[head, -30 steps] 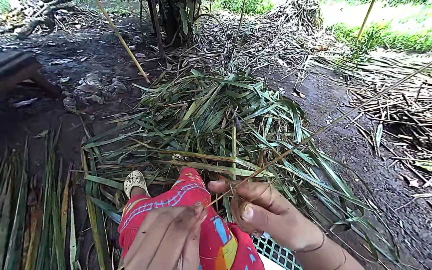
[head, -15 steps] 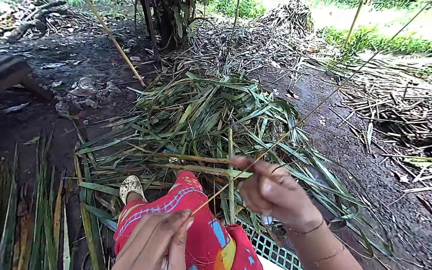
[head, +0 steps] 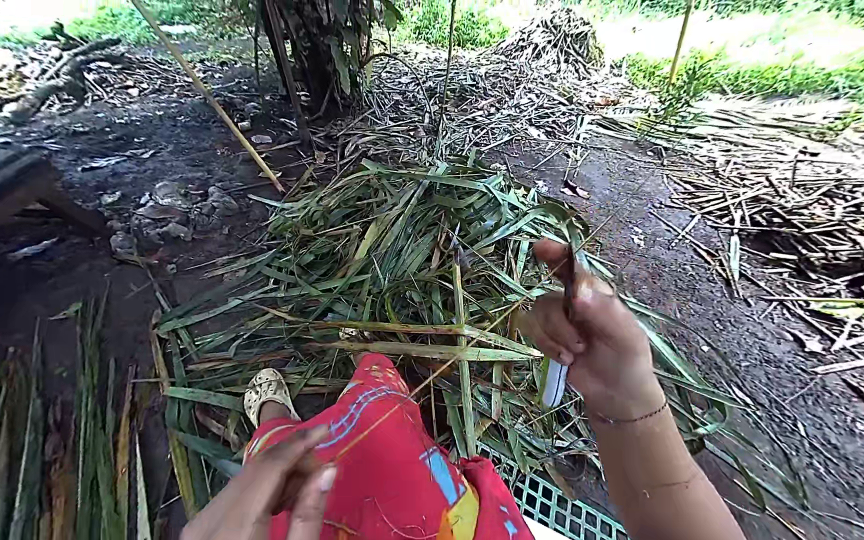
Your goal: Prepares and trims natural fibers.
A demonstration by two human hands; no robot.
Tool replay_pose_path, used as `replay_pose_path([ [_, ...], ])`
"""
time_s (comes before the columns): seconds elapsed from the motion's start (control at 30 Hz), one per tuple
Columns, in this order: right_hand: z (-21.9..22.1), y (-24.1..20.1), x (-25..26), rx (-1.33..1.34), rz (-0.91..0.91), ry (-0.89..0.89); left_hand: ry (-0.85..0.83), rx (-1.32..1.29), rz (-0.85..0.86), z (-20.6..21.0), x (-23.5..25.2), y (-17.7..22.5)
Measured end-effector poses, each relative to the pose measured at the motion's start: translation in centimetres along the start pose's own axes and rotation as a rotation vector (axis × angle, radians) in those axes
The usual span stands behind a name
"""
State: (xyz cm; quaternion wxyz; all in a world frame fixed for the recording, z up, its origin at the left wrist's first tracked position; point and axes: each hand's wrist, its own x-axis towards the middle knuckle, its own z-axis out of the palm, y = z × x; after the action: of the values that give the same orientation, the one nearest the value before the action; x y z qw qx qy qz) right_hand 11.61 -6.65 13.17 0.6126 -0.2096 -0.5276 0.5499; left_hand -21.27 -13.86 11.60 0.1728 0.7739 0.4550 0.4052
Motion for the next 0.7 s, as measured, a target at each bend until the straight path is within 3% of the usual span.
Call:
replay_pose_path([
  [0.17, 4.7, 3.5, -2.3, 0.132, 0.116, -0.200, 0.167, -0.013, 0.103, 3.8, 3.1, 3.8],
  [0.3, 4.6, 3.8, -2.1, 0.142, 0.072, -0.254, 0.227, 0.030, 0.171, 4.5, 3.3, 3.7],
  [0.47, -0.8, 0.5, 0.1, -0.028, -0.009, -0.018, 0.235, 0.138, 0.192, 2.7, 1.5, 2.1],
  [0.6, -7.3, -2.2, 2.2, -0.040, -0.139, 0.313, 0.295, 0.243, 0.182, 1.5, 0.1, -0.5],
  [0.67, -10.2, -1.7, 2.1, -0.076, -0.066, 0.434, 0.342, 0.282, 0.162, 1.6, -0.3, -1.2],
  [0.7, -11.4, -0.5, 1.4, -0.226, 0.068, 0.435, 0.353, 0.288, 0.157, 1.8, -0.5, -1.4],
])
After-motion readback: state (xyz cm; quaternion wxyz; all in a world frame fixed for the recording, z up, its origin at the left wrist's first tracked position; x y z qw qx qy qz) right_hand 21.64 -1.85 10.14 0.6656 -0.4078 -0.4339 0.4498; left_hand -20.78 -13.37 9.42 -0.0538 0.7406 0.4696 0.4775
